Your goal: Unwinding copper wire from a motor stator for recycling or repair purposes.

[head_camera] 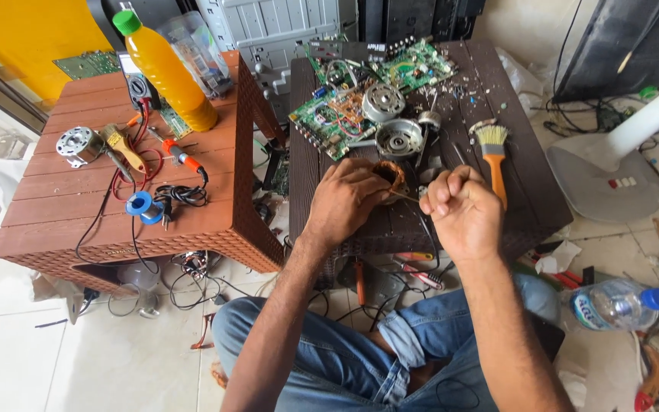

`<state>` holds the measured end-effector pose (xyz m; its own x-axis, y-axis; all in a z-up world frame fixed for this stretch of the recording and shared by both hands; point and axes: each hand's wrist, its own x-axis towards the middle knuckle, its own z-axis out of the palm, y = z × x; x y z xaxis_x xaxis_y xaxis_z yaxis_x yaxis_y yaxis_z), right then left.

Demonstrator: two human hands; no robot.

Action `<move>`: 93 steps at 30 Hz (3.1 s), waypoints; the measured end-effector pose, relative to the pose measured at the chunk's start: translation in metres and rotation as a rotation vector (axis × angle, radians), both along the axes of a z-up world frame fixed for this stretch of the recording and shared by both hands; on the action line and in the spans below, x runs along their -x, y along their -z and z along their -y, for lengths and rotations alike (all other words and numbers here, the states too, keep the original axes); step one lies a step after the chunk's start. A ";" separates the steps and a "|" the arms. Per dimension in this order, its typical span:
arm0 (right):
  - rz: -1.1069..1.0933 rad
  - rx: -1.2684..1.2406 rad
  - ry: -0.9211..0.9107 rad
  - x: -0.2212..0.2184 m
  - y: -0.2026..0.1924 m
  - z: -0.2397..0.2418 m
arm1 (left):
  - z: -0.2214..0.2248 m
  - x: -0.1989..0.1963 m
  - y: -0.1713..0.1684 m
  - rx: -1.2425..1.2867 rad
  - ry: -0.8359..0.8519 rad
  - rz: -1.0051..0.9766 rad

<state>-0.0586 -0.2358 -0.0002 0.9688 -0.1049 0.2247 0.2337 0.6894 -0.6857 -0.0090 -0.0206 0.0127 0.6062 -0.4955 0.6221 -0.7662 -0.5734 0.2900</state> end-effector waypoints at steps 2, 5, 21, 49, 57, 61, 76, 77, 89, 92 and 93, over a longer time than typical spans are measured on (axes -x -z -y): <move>-0.001 -0.003 0.036 0.008 0.007 -0.004 | -0.002 0.006 0.003 0.026 0.010 -0.024; 0.035 -0.001 0.078 0.007 0.004 -0.002 | 0.000 0.004 0.005 0.102 0.024 -0.053; -0.034 0.275 0.251 0.035 -0.004 -0.013 | -0.003 0.003 0.011 0.266 0.119 -0.193; 0.047 0.947 0.210 0.022 -0.038 -0.021 | -0.009 0.005 0.005 0.298 0.120 -0.330; -0.072 0.605 0.191 0.039 0.008 -0.023 | -0.008 0.007 0.004 0.241 0.102 -0.303; -0.086 0.571 0.241 0.047 0.004 -0.025 | -0.008 0.010 0.002 0.221 0.094 -0.279; 0.007 0.415 0.390 0.065 -0.019 -0.069 | -0.002 0.058 -0.008 0.429 0.264 -0.289; 0.068 0.449 0.435 0.065 -0.021 -0.073 | 0.000 0.065 -0.001 0.514 0.306 -0.375; 0.310 0.701 0.684 0.050 -0.045 -0.087 | 0.018 0.088 0.001 0.603 0.287 -0.298; 0.370 0.772 0.711 0.040 -0.042 -0.082 | 0.012 0.072 0.012 0.551 0.192 -0.144; 0.397 0.823 0.748 0.035 -0.043 -0.079 | 0.012 0.064 0.015 0.515 0.187 -0.094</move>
<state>-0.0935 -0.1573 0.0426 0.5749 -0.2996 0.7614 0.6887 -0.3252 -0.6480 -0.0727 -0.0326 -0.0021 0.6015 -0.2457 0.7602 -0.7988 -0.1962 0.5687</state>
